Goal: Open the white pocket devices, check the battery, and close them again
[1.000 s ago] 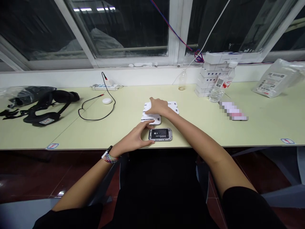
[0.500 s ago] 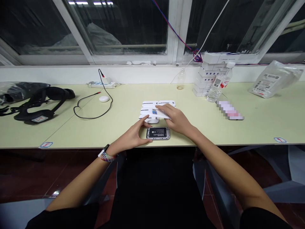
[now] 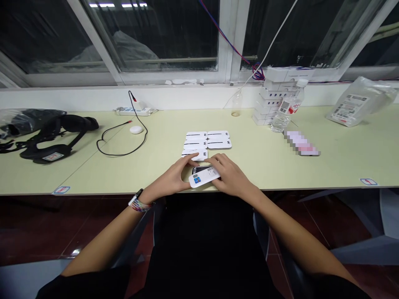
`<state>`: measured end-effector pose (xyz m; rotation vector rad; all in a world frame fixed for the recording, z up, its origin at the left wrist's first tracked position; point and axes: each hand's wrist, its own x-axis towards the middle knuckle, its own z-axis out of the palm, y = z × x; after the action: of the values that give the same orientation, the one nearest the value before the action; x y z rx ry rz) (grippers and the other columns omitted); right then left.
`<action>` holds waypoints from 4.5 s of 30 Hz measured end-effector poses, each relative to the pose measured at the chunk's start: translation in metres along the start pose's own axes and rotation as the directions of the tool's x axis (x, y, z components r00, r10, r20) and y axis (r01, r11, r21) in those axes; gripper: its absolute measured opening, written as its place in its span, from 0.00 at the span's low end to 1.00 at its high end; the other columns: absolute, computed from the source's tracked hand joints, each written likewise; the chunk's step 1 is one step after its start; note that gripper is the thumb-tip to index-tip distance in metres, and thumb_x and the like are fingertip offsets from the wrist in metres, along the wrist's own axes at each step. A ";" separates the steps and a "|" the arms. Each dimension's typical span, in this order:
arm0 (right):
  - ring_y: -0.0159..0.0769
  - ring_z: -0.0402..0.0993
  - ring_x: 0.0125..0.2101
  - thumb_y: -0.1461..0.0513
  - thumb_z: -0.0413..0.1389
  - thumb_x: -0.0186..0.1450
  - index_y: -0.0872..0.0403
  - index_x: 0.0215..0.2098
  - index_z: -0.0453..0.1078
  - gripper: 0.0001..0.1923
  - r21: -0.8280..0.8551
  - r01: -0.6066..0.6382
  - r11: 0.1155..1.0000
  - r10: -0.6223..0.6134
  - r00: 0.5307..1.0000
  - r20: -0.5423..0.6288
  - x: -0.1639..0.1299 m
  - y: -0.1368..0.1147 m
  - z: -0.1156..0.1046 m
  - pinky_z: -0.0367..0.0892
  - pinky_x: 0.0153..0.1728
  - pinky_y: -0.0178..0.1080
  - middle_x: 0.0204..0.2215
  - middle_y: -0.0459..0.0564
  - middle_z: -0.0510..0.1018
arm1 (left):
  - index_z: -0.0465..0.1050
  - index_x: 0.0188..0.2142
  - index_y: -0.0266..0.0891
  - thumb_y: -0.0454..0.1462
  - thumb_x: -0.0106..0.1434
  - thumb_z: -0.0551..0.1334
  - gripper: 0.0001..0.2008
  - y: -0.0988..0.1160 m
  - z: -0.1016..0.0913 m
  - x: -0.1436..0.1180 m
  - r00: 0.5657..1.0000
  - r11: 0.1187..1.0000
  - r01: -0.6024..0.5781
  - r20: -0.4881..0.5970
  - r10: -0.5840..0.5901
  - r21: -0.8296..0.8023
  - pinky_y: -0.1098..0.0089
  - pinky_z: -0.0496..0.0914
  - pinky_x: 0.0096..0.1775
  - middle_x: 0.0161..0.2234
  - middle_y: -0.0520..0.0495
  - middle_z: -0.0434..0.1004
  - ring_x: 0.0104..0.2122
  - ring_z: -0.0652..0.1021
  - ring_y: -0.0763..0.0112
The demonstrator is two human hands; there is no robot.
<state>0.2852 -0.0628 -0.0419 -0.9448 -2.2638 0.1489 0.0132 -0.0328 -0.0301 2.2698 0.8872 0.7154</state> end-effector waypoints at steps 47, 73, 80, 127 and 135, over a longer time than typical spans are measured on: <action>0.52 0.81 0.55 0.60 0.63 0.74 0.44 0.65 0.73 0.22 0.052 0.047 0.998 -0.049 0.998 0.037 -0.013 -0.002 -0.011 0.81 0.54 0.57 0.56 0.57 0.82 | 0.78 0.55 0.48 0.38 0.70 0.71 0.15 0.014 -0.003 -0.001 0.989 0.987 -0.148 -0.003 0.149 0.056 0.51 0.74 0.63 0.56 0.44 0.80 0.59 0.79 0.54; 0.48 0.83 0.62 0.62 0.57 0.78 0.36 0.76 0.67 0.30 0.360 -0.058 0.931 0.040 0.998 0.057 -0.020 0.000 -0.023 0.81 0.62 0.55 0.66 0.46 0.82 | 0.76 0.69 0.57 0.33 0.78 0.61 0.25 0.008 -0.008 -0.006 0.981 0.976 -0.184 0.044 0.190 -0.116 0.48 0.75 0.69 0.68 0.53 0.78 0.67 0.80 0.55; 0.46 0.89 0.41 0.52 0.61 0.76 0.45 0.61 0.83 0.18 0.369 -0.230 0.901 0.217 0.973 0.076 -0.018 0.005 -0.022 0.84 0.42 0.48 0.48 0.49 0.91 | 0.80 0.66 0.50 0.43 0.76 0.69 0.21 0.009 -0.004 -0.005 0.996 0.987 -0.092 -0.032 0.089 -0.133 0.53 0.83 0.59 0.62 0.46 0.85 0.58 0.86 0.53; 0.55 0.80 0.58 0.65 0.63 0.58 0.51 0.43 0.86 0.16 0.156 -0.512 0.845 0.478 0.853 0.208 0.155 0.197 -0.021 0.71 0.66 0.57 0.54 0.55 0.86 | 0.71 0.67 0.47 0.40 0.79 0.57 0.20 0.002 0.001 0.002 0.996 0.950 -0.076 0.068 0.058 0.304 0.42 0.61 0.75 0.74 0.43 0.67 0.77 0.62 0.51; 0.57 0.69 0.69 0.61 0.52 0.68 0.56 0.64 0.77 0.28 0.000 -0.453 0.892 0.453 0.892 0.012 0.124 0.178 -0.001 0.62 0.72 0.61 0.69 0.62 0.74 | 0.66 0.73 0.41 0.43 0.78 0.53 0.27 -0.009 -0.022 0.062 0.999 0.917 0.034 -0.041 -0.019 0.398 0.49 0.57 0.77 0.75 0.41 0.67 0.76 0.65 0.51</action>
<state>0.3277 0.1493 -0.0347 -1.4631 -2.0129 0.3617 0.0346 0.0253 -0.0053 2.5992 1.1678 0.6061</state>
